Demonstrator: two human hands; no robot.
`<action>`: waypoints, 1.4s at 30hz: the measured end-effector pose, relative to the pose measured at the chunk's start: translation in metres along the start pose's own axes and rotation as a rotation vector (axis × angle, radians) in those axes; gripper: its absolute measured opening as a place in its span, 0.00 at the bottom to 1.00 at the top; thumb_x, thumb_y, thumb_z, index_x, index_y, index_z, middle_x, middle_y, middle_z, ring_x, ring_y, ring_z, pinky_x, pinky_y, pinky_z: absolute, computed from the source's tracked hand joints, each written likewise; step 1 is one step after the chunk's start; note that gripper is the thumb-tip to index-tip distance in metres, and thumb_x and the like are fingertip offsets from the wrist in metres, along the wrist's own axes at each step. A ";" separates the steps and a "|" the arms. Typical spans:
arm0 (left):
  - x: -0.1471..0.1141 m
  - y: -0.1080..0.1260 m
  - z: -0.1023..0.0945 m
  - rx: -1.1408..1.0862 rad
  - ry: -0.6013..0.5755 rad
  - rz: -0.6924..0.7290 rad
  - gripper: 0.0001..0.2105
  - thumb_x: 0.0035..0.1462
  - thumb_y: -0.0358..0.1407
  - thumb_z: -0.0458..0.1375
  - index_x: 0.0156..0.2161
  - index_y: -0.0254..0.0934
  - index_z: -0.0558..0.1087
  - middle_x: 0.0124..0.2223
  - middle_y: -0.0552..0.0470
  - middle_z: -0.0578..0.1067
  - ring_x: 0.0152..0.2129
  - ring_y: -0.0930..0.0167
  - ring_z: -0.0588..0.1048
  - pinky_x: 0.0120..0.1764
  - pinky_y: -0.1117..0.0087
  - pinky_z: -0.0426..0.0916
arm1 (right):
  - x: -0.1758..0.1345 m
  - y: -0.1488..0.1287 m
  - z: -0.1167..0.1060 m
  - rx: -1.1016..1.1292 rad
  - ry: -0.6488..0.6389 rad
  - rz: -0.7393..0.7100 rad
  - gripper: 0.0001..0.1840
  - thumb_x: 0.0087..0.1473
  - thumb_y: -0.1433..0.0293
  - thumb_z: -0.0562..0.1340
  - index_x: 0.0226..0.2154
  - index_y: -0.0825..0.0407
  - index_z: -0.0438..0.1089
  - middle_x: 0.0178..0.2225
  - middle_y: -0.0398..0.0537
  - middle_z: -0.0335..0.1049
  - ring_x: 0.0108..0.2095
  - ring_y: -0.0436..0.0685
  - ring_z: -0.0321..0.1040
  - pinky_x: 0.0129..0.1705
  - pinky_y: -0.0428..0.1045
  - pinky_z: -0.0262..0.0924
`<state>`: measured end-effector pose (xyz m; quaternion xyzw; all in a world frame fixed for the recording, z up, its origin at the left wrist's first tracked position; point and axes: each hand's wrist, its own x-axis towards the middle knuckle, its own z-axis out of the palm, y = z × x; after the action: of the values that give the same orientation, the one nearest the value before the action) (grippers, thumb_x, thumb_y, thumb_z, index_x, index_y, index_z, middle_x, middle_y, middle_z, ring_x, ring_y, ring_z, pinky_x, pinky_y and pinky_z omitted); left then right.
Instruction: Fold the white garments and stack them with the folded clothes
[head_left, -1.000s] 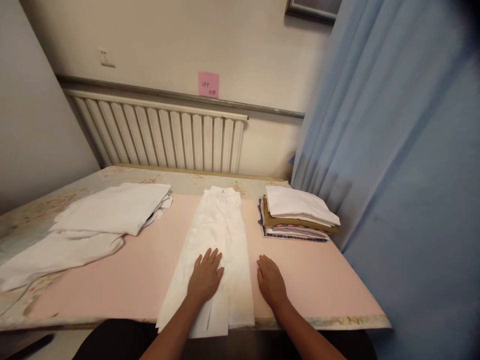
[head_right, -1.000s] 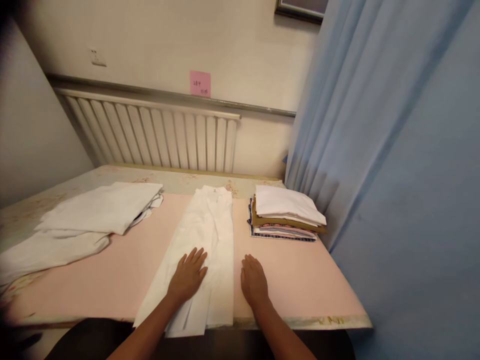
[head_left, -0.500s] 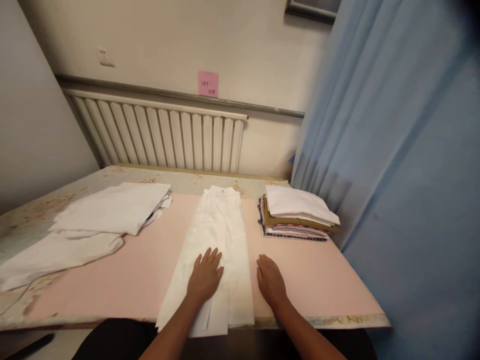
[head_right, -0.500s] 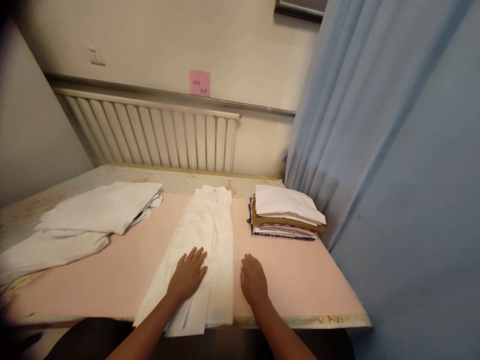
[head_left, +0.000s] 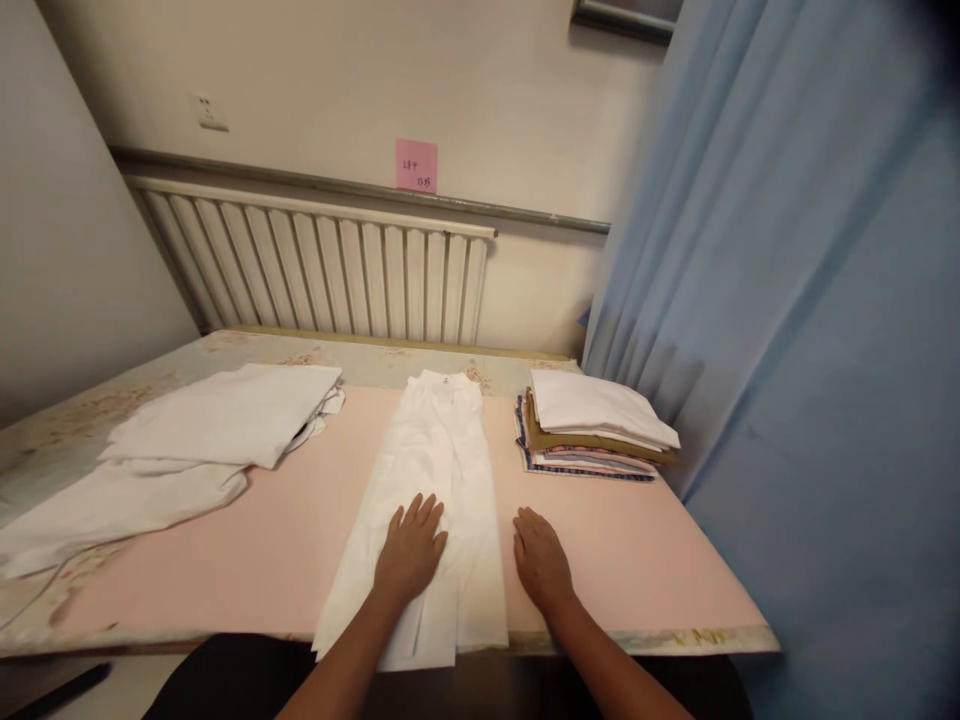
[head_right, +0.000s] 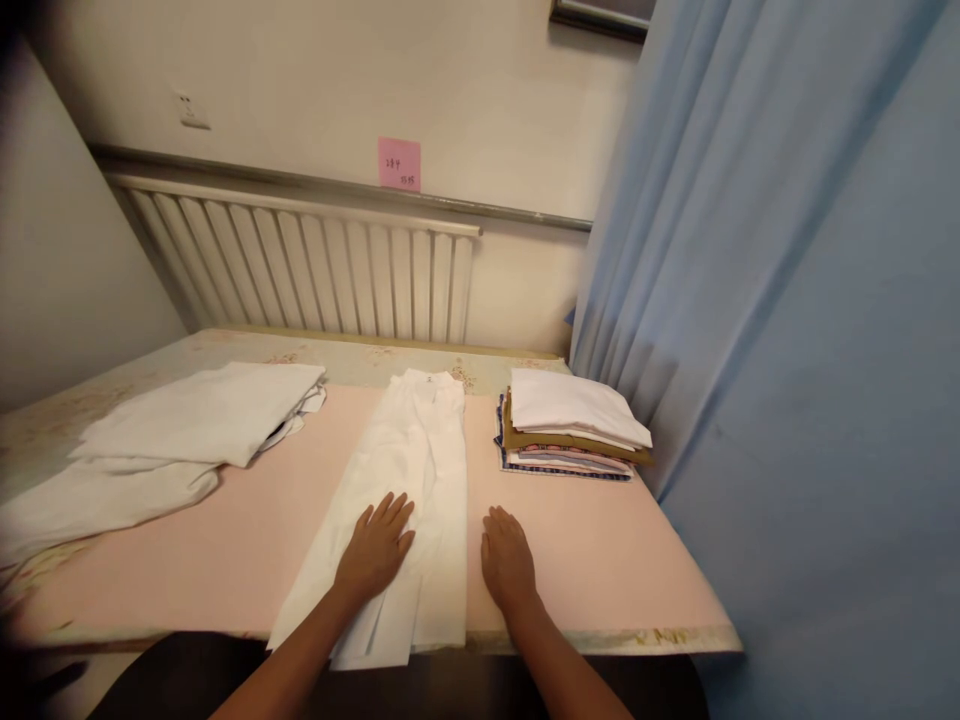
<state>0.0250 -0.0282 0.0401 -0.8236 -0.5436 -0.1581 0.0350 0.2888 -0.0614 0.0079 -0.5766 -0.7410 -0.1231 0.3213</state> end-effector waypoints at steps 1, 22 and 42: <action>0.000 0.000 0.001 -0.002 0.005 0.000 0.22 0.63 0.40 0.44 0.60 0.42 0.63 0.64 0.50 0.62 0.63 0.62 0.54 0.61 0.51 0.51 | 0.000 0.000 0.000 0.002 0.003 0.001 0.18 0.58 0.76 0.52 0.47 0.54 0.71 0.51 0.55 0.70 0.55 0.60 0.63 0.58 0.59 0.57; 0.000 0.002 -0.004 -0.009 -0.015 -0.004 0.22 0.63 0.40 0.44 0.61 0.40 0.63 0.64 0.50 0.61 0.63 0.61 0.54 0.61 0.51 0.50 | 0.000 0.000 -0.001 0.025 -0.010 0.015 0.18 0.58 0.76 0.52 0.47 0.55 0.71 0.51 0.56 0.70 0.55 0.60 0.63 0.58 0.60 0.57; -0.001 0.001 -0.004 -0.026 -0.001 -0.004 0.22 0.63 0.40 0.44 0.60 0.42 0.63 0.64 0.50 0.62 0.63 0.61 0.54 0.61 0.51 0.50 | 0.053 -0.033 0.007 0.865 -0.131 0.902 0.11 0.47 0.63 0.57 0.31 0.53 0.69 0.29 0.50 0.74 0.29 0.54 0.73 0.31 0.47 0.68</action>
<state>0.0246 -0.0305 0.0437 -0.8229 -0.5432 -0.1650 0.0237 0.2493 -0.0266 0.0414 -0.6566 -0.4257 0.3713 0.4997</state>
